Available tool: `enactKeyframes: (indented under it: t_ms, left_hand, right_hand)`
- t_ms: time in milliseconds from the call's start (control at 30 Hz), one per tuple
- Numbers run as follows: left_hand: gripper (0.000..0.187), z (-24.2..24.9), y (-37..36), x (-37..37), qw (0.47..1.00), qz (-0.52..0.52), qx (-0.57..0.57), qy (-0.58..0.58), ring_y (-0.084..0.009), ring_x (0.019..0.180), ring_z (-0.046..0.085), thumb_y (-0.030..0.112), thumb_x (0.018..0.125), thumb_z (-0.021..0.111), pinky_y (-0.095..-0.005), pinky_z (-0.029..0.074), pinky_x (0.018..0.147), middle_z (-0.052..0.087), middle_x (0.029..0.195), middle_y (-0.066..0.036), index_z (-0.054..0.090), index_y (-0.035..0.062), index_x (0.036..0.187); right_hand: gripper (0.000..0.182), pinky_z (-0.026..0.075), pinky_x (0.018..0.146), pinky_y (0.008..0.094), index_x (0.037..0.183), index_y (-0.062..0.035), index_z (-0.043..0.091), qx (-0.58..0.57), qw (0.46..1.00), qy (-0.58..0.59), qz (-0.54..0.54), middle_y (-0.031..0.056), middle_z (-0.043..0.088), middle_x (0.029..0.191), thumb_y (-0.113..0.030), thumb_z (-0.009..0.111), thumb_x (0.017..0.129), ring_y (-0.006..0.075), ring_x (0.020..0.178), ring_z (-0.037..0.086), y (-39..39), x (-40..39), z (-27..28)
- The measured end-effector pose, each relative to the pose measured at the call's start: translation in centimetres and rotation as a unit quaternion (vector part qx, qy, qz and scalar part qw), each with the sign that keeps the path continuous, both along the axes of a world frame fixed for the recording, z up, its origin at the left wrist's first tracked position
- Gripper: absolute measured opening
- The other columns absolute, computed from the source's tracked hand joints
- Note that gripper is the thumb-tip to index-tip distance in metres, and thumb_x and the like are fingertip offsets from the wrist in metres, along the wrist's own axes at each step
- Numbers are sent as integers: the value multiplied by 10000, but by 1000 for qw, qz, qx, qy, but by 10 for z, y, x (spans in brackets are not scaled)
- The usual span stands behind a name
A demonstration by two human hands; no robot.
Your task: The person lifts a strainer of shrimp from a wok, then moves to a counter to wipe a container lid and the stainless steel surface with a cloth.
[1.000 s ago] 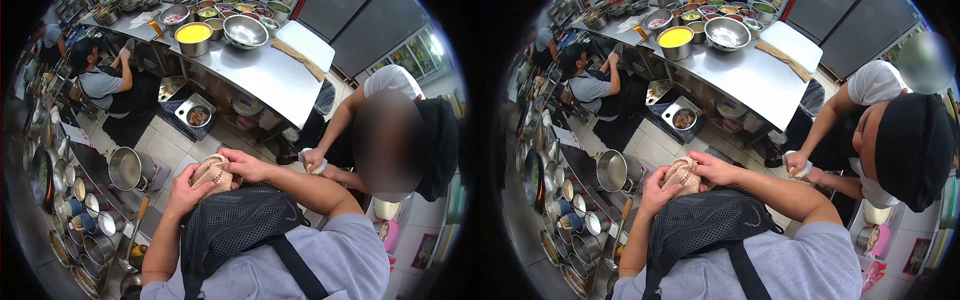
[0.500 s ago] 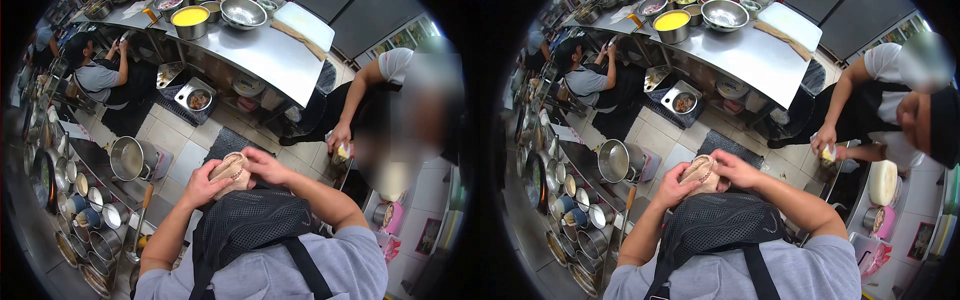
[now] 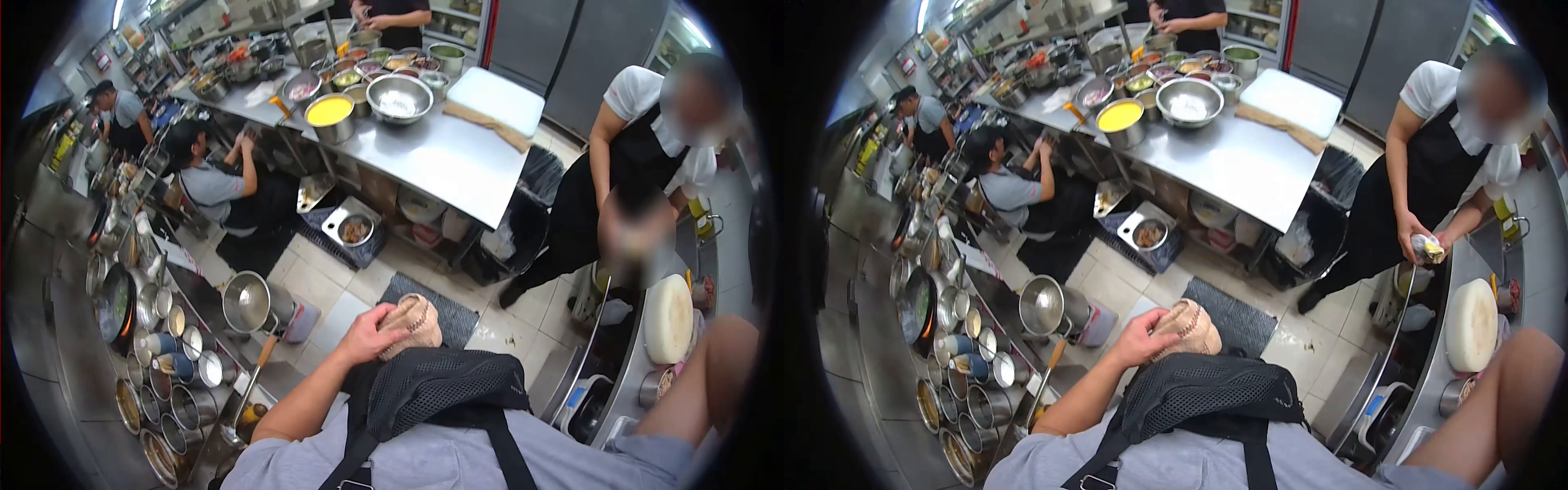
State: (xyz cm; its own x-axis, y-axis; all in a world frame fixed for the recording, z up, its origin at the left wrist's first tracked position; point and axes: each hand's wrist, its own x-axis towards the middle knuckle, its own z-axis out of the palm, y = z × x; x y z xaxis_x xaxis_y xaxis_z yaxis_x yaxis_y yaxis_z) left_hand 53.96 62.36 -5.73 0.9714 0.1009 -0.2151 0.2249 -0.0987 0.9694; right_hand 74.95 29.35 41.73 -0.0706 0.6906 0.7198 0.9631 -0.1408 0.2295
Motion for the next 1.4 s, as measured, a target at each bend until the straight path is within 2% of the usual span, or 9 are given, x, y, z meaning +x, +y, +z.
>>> enactKeyframes:
  t_ms: [333,500,633,700,1033,1133,1233,1300,1400]
  left_hand:
    - [487,21,-63,30,995,-77,54,-21,-171,957,664,282,840,778,-319,516,863,701,1051,-115,604,15,1208]
    - [442,20,-82,40,995,-81,49,-40,-104,933,612,214,848,781,-285,502,836,674,1020,-52,595,1,1188]
    - [445,40,-88,42,989,-90,113,-36,-107,941,616,212,842,785,-282,501,848,680,1035,-58,598,2,1187]
    - [507,39,-94,43,991,-90,91,-43,-214,966,683,323,824,779,-342,519,860,703,1047,-139,604,23,1194]
    - [434,60,-70,66,986,-4,115,-122,-146,930,647,224,790,809,-319,520,841,688,1001,-105,626,17,1126]
    - [380,115,-72,81,972,6,152,-180,-131,890,650,166,798,799,-300,524,814,697,970,-90,629,4,1097]
    - [400,141,-74,91,965,6,165,-201,-173,895,676,173,783,809,-315,526,802,700,952,-107,630,5,1098]
    - [432,157,-79,95,938,-3,257,-230,-267,890,689,212,760,815,-356,522,801,698,945,-143,631,12,1097]
    - [449,168,-84,102,914,-28,322,-246,-346,885,672,252,746,809,-396,512,809,690,952,-173,632,18,1085]
  right_hand:
    - [371,508,861,365,1283,-85,506,-6,996,-31,-82,106,615,1034,-216,564,941,212,949,598,-57,25,13]
    - [374,515,869,382,1293,-99,501,-19,995,-39,-85,112,611,1060,-240,558,951,230,962,598,-72,27,11]
    - [378,520,875,396,1301,-111,497,-10,997,-30,-70,117,608,1081,-260,552,959,245,972,598,-82,30,9]
    - [379,523,878,402,1306,-116,496,-6,997,-29,-67,120,606,1091,-270,550,963,252,977,598,-87,33,11]
    - [388,536,894,436,1327,-144,486,-18,1000,-16,-6,132,598,1143,-319,537,984,288,1004,597,-112,15,24]
    - [391,540,899,447,1333,-152,483,-39,996,26,73,136,596,1159,-333,533,990,299,1012,597,-128,-7,19]
    - [394,544,904,457,1339,-161,481,-56,974,113,187,139,594,1175,-348,529,996,310,1019,597,-135,-17,-13]
    - [293,526,824,409,1177,-100,563,-3,995,89,50,132,603,1100,-212,598,909,276,935,603,-120,-8,-70]
    - [158,500,704,337,935,-9,688,-1,990,141,-26,121,617,987,-8,700,778,225,809,612,-83,-1,-156]
